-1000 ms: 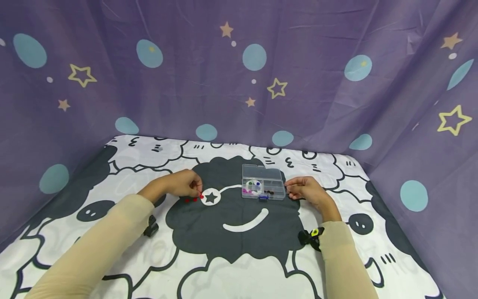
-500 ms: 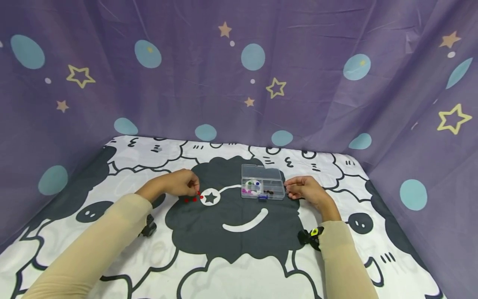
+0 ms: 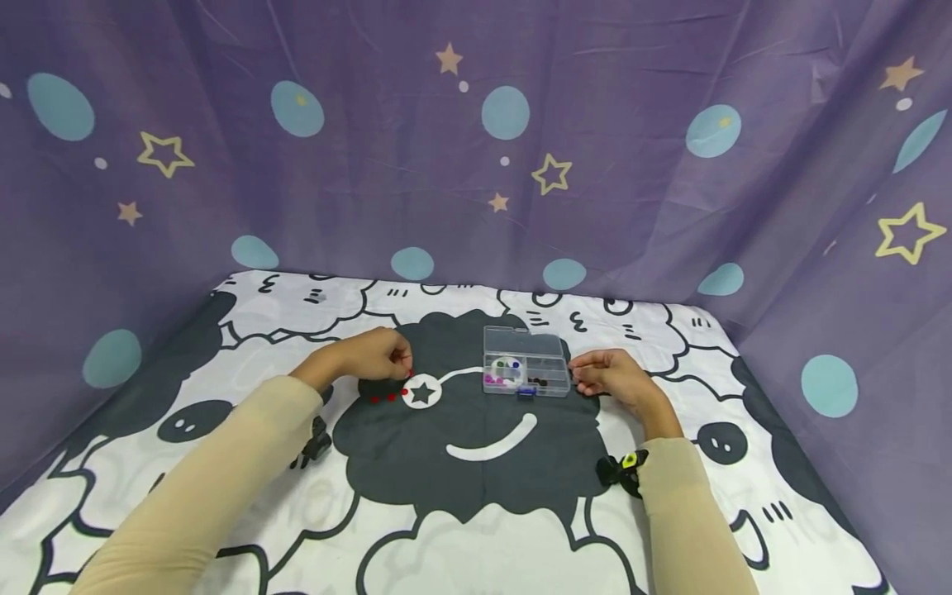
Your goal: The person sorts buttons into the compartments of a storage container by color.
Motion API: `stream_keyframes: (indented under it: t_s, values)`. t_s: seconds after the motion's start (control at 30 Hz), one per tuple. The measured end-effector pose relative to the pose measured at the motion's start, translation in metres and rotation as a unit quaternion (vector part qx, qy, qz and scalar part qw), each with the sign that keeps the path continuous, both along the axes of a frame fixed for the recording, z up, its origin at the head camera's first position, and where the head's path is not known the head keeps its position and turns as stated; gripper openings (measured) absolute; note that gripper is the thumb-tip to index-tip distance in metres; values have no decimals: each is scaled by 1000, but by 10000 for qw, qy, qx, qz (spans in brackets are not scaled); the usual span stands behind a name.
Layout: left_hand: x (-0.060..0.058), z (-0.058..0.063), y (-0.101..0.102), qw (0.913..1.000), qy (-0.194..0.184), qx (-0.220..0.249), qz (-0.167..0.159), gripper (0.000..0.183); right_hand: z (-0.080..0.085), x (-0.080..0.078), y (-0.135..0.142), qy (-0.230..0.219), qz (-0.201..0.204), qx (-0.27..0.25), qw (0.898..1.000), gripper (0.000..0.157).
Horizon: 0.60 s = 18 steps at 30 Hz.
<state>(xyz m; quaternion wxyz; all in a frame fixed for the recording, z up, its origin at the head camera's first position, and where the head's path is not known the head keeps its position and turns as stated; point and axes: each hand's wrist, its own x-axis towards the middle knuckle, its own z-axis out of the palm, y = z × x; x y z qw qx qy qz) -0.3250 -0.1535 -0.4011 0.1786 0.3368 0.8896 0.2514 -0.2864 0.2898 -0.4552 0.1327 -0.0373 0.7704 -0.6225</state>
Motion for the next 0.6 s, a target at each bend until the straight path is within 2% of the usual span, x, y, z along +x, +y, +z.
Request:
stream_keyframes:
  t_s: [0.37,0.6]
  values:
    - [-13,0,23,9997,196,146,-54,7,0,-1,0,-10,18,62,10000,29]
    - [-16,3,40,9995,184,239,-68,8,-1,-1,0,-12,38,57,10000,29]
